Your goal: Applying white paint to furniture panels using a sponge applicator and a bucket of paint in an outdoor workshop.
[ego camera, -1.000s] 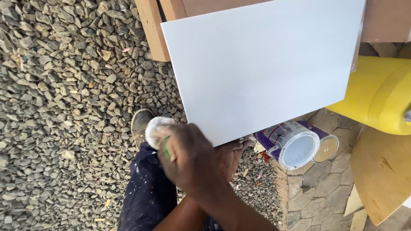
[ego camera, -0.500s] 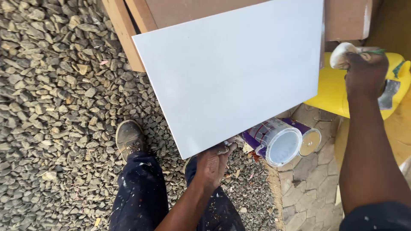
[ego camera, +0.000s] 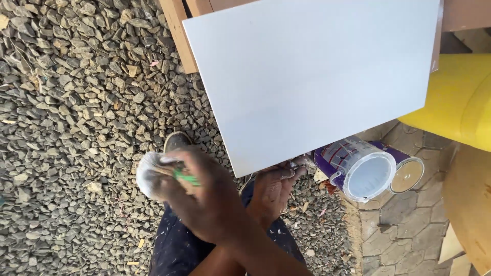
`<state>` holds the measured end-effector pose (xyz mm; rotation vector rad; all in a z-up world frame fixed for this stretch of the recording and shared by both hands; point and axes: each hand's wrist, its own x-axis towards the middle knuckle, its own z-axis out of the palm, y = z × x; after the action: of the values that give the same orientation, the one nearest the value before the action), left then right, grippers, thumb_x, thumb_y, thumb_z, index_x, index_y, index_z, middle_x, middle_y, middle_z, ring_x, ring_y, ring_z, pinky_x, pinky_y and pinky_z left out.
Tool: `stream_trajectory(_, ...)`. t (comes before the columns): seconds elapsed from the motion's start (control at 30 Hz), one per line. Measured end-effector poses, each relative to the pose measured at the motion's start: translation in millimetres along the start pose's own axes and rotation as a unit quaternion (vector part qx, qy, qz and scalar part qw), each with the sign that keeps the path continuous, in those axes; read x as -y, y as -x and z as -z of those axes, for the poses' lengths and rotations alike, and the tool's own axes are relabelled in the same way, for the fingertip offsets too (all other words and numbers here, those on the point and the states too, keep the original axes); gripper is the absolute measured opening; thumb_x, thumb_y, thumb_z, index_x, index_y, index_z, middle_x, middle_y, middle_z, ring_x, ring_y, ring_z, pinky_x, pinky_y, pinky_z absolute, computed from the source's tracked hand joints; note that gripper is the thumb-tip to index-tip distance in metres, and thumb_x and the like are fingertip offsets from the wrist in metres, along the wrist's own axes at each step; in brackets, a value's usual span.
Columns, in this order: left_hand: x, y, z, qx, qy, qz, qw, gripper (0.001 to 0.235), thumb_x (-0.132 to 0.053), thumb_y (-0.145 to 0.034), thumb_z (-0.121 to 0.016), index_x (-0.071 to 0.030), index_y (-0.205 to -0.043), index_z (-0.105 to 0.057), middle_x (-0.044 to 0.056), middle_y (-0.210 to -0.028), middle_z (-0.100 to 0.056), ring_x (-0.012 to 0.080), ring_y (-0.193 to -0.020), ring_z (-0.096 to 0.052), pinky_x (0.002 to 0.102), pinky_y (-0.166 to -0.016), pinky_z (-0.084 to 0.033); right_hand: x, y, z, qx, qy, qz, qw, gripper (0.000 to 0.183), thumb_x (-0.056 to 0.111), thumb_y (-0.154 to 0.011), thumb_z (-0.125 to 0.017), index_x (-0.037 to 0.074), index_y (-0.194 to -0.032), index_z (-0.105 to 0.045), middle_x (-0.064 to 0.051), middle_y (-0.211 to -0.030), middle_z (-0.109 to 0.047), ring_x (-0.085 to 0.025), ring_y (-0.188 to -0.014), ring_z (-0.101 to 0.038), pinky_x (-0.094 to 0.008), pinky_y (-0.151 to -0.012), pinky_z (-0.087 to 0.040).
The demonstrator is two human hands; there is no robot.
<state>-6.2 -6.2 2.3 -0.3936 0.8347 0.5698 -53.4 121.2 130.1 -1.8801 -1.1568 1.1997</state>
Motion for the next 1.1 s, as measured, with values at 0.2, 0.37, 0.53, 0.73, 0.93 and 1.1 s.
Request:
stream_trajectory(0.2, 11, 1, 7, 0.163, 0.107, -0.020, 0.981, 0.015, -0.001, -0.091, -0.062, -0.006, -0.088, -0.075, 0.009, -0.114, -0.076, 0.0324, -0.121, -0.064, 0.050, -0.108, -0.049, -116, 88, 91, 0.034, -0.586, -0.170, 0.792, 0.051, 0.027, -0.079, -0.086, 0.000, -0.118, -0.067, -0.008, -0.109, -0.070, -0.019, -0.095, -0.067, -0.031, -0.076, -0.051)
stream_trajectory(0.37, 34, -2, 12, 0.066, 0.155, 0.105, 0.980, 0.029, -0.034, -0.095, -0.069, -0.014, -0.114, -0.061, 0.018, -0.129, -0.068, 0.0450, -0.137, -0.055, 0.060, -0.114, -0.044, -238, 194, 191, -0.332, -0.579, -0.344, 0.661, 0.066, 0.029, -0.063, -0.073, 0.017, -0.127, -0.067, -0.014, -0.133, -0.063, -0.041, -0.118, -0.057, -0.056, -0.086, -0.053)
stream_trajectory(0.53, 52, 1, -3, 0.087, -0.160, 0.124, 0.976, 0.061, -0.025, -0.104, -0.054, 0.005, -0.153, -0.034, 0.021, -0.140, -0.051, 0.0394, -0.135, -0.052, 0.060, -0.110, -0.048, -289, 217, 224, -0.401, -0.319, -0.327, 0.794, 0.032, 0.022, -0.088, -0.068, 0.010, -0.118, -0.066, -0.003, -0.085, -0.068, -0.010, -0.061, -0.059, -0.023, -0.054, -0.044)
stream_trajectory(0.73, 66, 4, -15, 0.098, -0.357, 0.147, 0.917, 0.067, -0.026, -0.101, -0.054, 0.007, -0.155, -0.032, 0.028, -0.156, -0.042, 0.0453, -0.143, -0.043, 0.061, -0.109, -0.042, -345, 176, 223, -0.351, 0.043, -0.441, 0.825, 0.037, 0.025, -0.086, -0.079, 0.018, -0.122, -0.074, -0.015, -0.100, -0.075, -0.033, -0.091, -0.072, -0.045, -0.074, -0.056)
stream_trajectory(0.93, 77, -5, -3, 0.088, -0.410, 0.148, 0.896, 0.063, -0.025, -0.099, -0.054, 0.002, -0.154, -0.040, 0.024, -0.156, -0.048, 0.0433, -0.143, -0.045, 0.056, -0.107, -0.042, -419, 156, 208, -0.321, 0.126, -0.430, 0.834, 0.011, 0.025, -0.080, -0.077, 0.036, -0.081, -0.079, 0.008, -0.067, -0.070, -0.020, -0.068, -0.069, -0.035, -0.071, -0.053)
stream_trajectory(1.1, 80, -5, 0, 0.085, -0.428, 0.153, 0.887, 0.066, -0.026, -0.098, -0.054, 0.002, -0.155, -0.038, 0.025, -0.158, -0.045, 0.0448, -0.145, -0.042, 0.056, -0.109, -0.041, -399, 146, 208, -0.325, 0.065, -0.451, 0.829, 0.017, 0.015, -0.087, -0.075, 0.016, -0.102, -0.081, -0.013, -0.082, -0.076, -0.034, -0.077, -0.073, -0.046, -0.070, -0.056)
